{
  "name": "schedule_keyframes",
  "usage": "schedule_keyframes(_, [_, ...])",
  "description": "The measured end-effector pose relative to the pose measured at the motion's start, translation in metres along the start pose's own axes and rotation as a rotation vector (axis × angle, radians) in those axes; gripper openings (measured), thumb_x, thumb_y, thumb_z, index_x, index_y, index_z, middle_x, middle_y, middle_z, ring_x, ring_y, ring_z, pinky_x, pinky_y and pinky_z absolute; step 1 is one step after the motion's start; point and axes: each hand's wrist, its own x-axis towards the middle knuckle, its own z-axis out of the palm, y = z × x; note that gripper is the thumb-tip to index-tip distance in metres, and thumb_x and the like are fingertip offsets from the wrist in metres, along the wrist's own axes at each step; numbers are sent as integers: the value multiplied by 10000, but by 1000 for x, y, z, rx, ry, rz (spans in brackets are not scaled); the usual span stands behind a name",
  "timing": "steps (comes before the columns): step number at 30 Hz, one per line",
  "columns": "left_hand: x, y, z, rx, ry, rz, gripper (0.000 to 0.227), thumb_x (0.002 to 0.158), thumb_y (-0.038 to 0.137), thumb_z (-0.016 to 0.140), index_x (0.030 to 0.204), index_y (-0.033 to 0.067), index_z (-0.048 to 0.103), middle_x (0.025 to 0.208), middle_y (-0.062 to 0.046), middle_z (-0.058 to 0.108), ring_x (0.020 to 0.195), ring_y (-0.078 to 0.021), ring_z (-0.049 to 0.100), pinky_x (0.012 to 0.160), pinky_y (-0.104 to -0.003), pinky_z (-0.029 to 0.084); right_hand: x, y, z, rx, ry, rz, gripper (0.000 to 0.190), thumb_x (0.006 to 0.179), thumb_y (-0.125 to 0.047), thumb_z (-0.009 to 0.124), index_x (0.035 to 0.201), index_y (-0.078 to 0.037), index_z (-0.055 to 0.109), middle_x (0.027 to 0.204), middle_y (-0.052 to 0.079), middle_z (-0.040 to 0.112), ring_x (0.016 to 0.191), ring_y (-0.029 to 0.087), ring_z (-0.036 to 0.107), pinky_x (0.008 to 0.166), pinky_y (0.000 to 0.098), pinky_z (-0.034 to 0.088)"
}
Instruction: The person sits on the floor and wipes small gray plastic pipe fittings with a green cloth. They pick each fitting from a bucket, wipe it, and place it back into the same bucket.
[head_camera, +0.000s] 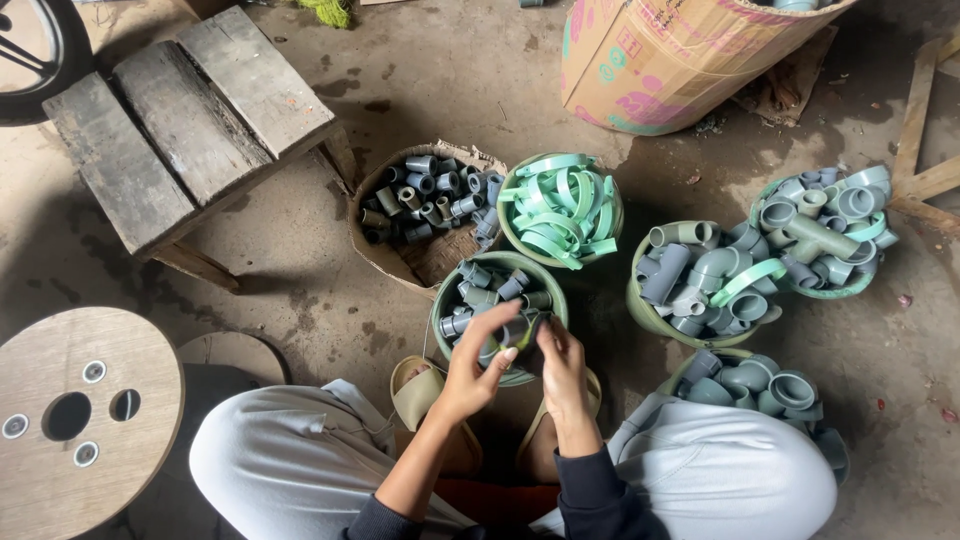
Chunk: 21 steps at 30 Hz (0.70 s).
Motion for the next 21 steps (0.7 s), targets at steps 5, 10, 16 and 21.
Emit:
schedule_keyframes(5, [-25,-71,3,-238,183,-280,378,1020,180,585,1363,27,545,1284,-158,644,1187,-259,562,1022,-454,440,-6,-20,10,-391,-139,-433,193,936,-199,741,945,-17,677,1125,109,602,1032,227,620,956,383,511])
schedule_keyframes(10, [-24,-72,6,-264,301,-320,243,1034,151,594,1205,-15,644,1153,-139,690,1086,-208,585,985,-428,476,-9,-19,14,-452,-127,-511,185,906,-200,768,946,-32,701,1074,83,601,973,231,624,918,361,511])
schedule_keyframes(16, [-11,-31,1,177,1,88,337,920,273,689,1217,113,705,1195,-72,732,1105,-310,665,982,-435,483,-8,-20,9,113,162,86,368,1018,-288,608,902,36,738,834,130,714,775,172,656,754,363,574])
schedule_keyframes(21, [-11,-30,7,36,-36,10,413,1000,49,519,1404,87,597,1343,-128,665,1228,-363,603,979,-475,502,-6,-29,12,432,16,355,263,1025,-191,600,945,38,702,887,180,716,831,256,716,841,423,578])
